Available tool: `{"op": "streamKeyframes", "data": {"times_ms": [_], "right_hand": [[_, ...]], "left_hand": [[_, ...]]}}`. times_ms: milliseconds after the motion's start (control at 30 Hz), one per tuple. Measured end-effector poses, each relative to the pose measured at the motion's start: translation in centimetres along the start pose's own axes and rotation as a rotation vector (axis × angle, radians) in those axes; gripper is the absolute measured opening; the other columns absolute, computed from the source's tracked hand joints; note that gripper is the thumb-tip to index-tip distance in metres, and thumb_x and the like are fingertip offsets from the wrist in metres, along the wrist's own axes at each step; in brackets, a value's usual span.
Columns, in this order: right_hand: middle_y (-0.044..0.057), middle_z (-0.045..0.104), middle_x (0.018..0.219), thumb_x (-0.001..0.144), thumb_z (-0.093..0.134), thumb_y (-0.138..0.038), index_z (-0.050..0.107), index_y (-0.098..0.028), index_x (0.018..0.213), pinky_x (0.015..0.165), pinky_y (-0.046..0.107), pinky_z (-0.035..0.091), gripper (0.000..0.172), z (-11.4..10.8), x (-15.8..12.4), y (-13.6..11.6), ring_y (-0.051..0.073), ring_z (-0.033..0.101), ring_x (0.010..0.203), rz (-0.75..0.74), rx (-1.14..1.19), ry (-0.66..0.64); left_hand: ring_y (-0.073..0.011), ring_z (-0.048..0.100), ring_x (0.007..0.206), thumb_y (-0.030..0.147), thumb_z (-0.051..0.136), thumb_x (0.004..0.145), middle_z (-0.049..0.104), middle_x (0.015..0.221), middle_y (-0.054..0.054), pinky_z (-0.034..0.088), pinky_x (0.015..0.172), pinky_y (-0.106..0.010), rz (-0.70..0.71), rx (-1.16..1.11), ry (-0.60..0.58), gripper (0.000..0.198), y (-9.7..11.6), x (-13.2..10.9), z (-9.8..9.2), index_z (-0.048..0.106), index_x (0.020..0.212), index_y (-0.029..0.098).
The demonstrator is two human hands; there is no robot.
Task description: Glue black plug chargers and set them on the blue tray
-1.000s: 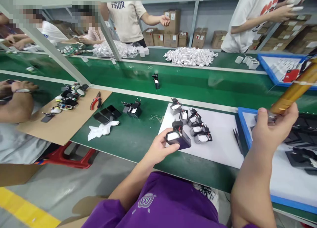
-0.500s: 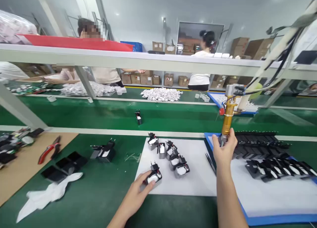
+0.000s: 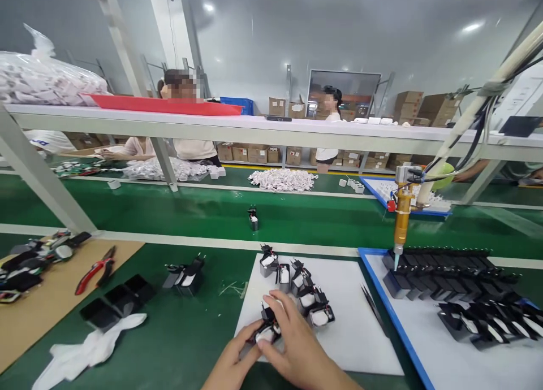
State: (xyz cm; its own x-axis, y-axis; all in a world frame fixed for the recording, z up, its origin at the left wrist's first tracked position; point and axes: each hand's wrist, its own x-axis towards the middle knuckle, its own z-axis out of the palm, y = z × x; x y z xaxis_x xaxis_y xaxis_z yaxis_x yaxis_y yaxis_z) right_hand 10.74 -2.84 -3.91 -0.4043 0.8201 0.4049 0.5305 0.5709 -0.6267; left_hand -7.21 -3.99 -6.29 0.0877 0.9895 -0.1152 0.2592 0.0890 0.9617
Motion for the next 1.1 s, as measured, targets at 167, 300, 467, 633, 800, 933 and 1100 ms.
{"op": "streamKeyframes", "data": {"times_ms": [167, 300, 467, 633, 800, 933, 1100], "right_hand": [[0.014, 0.061, 0.123, 0.08, 0.058, -0.031, 0.052, -0.015, 0.128, 0.099, 0.046, 0.047, 0.051, 0.3, 0.2, 0.1, 0.031, 0.057, 0.117, 0.252, 0.08, -0.232], [0.012, 0.066, 0.104, 0.083, 0.054, -0.039, 0.063, -0.017, 0.102, 0.088, 0.047, 0.049, 0.03, 0.8, 0.4, 0.5, 0.032, 0.063, 0.1, 0.337, 0.089, -0.306], [0.007, 0.067, 0.093, 0.083, 0.051, -0.036, 0.064, -0.02, 0.09, 0.084, 0.038, 0.05, 0.021, 2.2, 0.5, 1.2, 0.025, 0.065, 0.092, 0.322, 0.262, -0.182], [0.0, 0.068, 0.092, 0.078, 0.057, -0.033, 0.066, -0.03, 0.092, 0.072, 0.032, 0.056, 0.017, 2.2, 0.8, 0.9, 0.023, 0.068, 0.089, 0.196, 0.438, -0.016], [-0.001, 0.067, 0.104, 0.078, 0.057, -0.03, 0.067, -0.036, 0.098, 0.07, 0.031, 0.06, 0.023, 2.8, 0.6, 1.7, 0.023, 0.069, 0.095, 0.149, 0.485, 0.025], [-0.002, 0.067, 0.108, 0.08, 0.057, -0.034, 0.064, -0.039, 0.105, 0.082, 0.034, 0.06, 0.027, 4.6, 0.2, 3.6, 0.024, 0.069, 0.101, 0.124, 0.448, 0.045], [0.0, 0.067, 0.112, 0.078, 0.059, -0.038, 0.06, -0.039, 0.112, 0.086, 0.037, 0.059, 0.034, 6.3, -0.3, 4.5, 0.026, 0.067, 0.104, 0.161, 0.396, 0.175]], "left_hand": [[-0.0318, 0.057, 0.122, 0.059, 0.07, 0.069, 0.065, 0.127, -0.008, 0.043, 0.107, -0.039, -0.042, 0.007, 0.007, 0.059, -1.4, -0.9, -0.7, 0.07, 0.116, 0.023], [-0.0292, 0.057, 0.122, 0.061, 0.066, 0.073, 0.065, 0.128, -0.007, 0.042, 0.108, -0.036, -0.007, 0.0, 0.003, 0.058, -2.2, -1.1, -0.7, 0.069, 0.118, 0.024], [-0.0291, 0.056, 0.122, 0.065, 0.063, 0.074, 0.064, 0.129, -0.007, 0.042, 0.109, -0.037, 0.005, -0.02, 0.035, 0.061, -2.0, -1.1, -0.2, 0.069, 0.118, 0.024], [-0.0276, 0.053, 0.127, 0.063, 0.062, 0.077, 0.063, 0.129, -0.006, 0.039, 0.111, -0.036, 0.033, -0.214, 0.04, 0.058, -1.5, -1.1, 0.7, 0.066, 0.118, 0.023], [-0.0298, 0.066, 0.104, 0.074, 0.063, 0.065, 0.066, 0.122, -0.003, 0.055, 0.089, -0.04, -0.131, -0.456, 0.034, 0.068, -2.7, -0.6, 2.3, 0.063, 0.118, 0.032], [-0.0289, 0.07, 0.087, 0.071, 0.069, 0.06, 0.073, 0.103, -0.003, 0.056, 0.081, -0.042, -0.171, -0.619, 0.013, 0.068, -3.6, -0.1, 2.9, 0.065, 0.116, 0.033], [-0.0331, 0.056, 0.123, 0.07, 0.074, 0.055, 0.067, 0.124, -0.001, 0.051, 0.096, -0.041, -0.13, -0.717, 0.098, 0.064, -4.3, 0.4, 3.2, 0.07, 0.108, 0.033]]}}
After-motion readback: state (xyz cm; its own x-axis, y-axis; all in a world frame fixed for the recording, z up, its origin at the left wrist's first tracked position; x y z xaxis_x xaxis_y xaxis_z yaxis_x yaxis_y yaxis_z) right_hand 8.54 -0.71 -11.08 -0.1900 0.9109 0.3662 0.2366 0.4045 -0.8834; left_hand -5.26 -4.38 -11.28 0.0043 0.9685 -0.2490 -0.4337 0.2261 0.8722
